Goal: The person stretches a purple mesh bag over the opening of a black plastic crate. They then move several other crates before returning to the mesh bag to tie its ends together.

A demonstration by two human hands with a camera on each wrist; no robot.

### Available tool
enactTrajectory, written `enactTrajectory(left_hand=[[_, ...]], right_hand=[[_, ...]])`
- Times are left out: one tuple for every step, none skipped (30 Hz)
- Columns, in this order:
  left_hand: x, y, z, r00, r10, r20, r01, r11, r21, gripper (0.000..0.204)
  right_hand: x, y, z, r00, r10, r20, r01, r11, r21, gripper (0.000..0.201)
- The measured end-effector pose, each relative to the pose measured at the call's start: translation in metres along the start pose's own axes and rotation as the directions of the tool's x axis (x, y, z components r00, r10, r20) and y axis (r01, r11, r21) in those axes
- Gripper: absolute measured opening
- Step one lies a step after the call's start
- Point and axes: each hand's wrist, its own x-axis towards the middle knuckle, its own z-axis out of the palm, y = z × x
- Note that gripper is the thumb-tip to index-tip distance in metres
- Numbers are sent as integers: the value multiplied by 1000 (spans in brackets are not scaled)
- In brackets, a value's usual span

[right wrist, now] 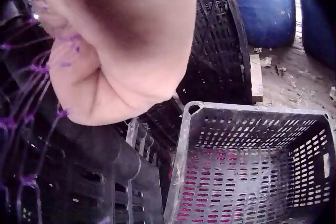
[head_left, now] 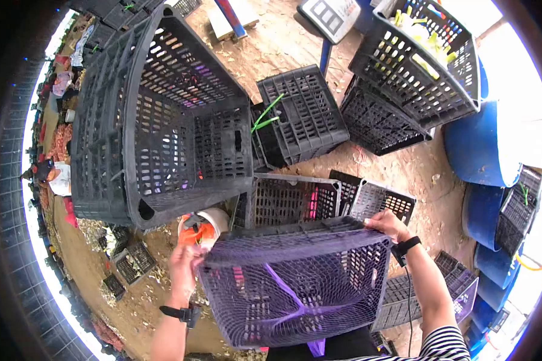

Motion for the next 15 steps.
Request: enactTrajectory(left_hand=[[2, -2, -2, 1000, -9, 0, 9, 1000, 2, 24], [7, 1, -1, 994, 48, -102, -53, 997, -53, 23], [13, 4, -1, 974, 99, -206, -123, 987, -105, 21], [22, 10, -14, 988, 10, -156, -20, 998, -60, 18], [35, 3, -23, 988, 9, -156, -19, 998, -68, 18], [54, -13, -28, 993, -35, -110, 41, 998, 52, 17], [71, -27, -30, 994, -85, -65, 96, 979, 179, 16], [77, -36, -29, 995, -72, 62, 58, 977, 207, 14], [79, -43, -32, 995, -78, 64, 63, 976, 206, 14], [84, -51, -31, 980, -163, 115, 136, 967, 218, 14], [88, -58, -24, 952, -253, 173, 210, 950, 233, 15], [77, -38, -11, 957, -179, 228, 108, 949, 296, 16], [77, -42, -12, 980, -76, 186, -8, 911, 413, 17], [97, -65, -42, 932, -111, 345, 2, 953, 302, 19], [117, -70, -48, 778, -10, 628, 307, 878, -366, 26]], right_hand=[[-4, -11, 4, 1000, -7, 16, 7, 1000, -25, 35], [-8, -17, 10, 1000, -27, 16, 27, 999, -18, 35], [-6, -13, 13, 993, -111, 41, 113, 992, -55, 35], [-5, -7, 15, 996, -77, 37, 78, 997, -27, 35], [-7, -8, 18, 998, -46, 32, 46, 999, 2, 36], [-9, -10, 19, 997, -75, 9, 76, 995, -58, 36], [-6, -2, 18, 999, -43, 11, 43, 994, -97, 36], [-10, -6, 18, 999, -35, 0, 35, 995, -89, 36], [-13, -11, 19, 1000, -28, -6, 27, 996, -84, 36], [-10, -6, 19, 999, 43, -12, -44, 996, -81, 37], [0, 15, 15, 1000, -25, -3, 24, 988, -150, 38], [-9, 8, 15, 1000, 4, 18, -3, 999, -39, 38], [-14, 0, 16, 999, 31, 34, -34, 997, 73, 37], [-12, 8, 17, 999, 27, 18, -29, 988, 149, 33], [-12, 18, 16, 1000, 21, -4, -19, 974, 227, 29]])
